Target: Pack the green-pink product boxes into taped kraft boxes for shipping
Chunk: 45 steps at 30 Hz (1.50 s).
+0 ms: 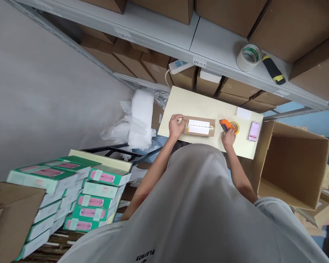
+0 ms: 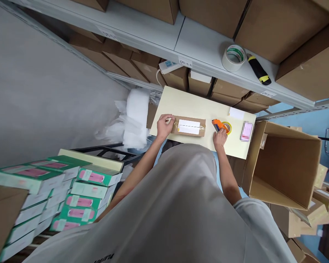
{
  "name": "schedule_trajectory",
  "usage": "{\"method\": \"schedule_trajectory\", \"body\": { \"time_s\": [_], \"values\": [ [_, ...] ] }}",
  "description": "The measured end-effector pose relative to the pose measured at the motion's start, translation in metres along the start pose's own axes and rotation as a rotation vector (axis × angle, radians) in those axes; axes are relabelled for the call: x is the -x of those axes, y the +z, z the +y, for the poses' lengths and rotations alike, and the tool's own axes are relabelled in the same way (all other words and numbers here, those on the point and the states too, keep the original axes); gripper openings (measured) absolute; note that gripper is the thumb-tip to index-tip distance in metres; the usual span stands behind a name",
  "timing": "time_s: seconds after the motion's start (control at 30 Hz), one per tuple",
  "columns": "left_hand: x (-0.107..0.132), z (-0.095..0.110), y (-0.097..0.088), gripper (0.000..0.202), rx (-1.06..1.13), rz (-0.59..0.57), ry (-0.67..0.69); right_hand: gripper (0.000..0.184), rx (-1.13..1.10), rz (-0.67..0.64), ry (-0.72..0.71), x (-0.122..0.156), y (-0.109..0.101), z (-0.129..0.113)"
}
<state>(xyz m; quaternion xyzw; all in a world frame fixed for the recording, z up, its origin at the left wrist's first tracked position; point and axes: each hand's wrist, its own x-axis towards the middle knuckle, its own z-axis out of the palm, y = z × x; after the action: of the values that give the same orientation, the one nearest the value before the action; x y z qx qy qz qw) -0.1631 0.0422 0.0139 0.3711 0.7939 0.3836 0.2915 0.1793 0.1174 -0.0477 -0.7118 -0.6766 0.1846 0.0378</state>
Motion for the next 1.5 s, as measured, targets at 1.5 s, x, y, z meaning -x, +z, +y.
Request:
{"method": "schedule_trajectory", "body": {
  "time_s": [1.5],
  "values": [
    [0.057,0.054,-0.097,0.039,0.322,0.054,0.262,0.078,-0.708,-0.536,-0.526,0.072,-0.091,-0.171]
  ]
}}
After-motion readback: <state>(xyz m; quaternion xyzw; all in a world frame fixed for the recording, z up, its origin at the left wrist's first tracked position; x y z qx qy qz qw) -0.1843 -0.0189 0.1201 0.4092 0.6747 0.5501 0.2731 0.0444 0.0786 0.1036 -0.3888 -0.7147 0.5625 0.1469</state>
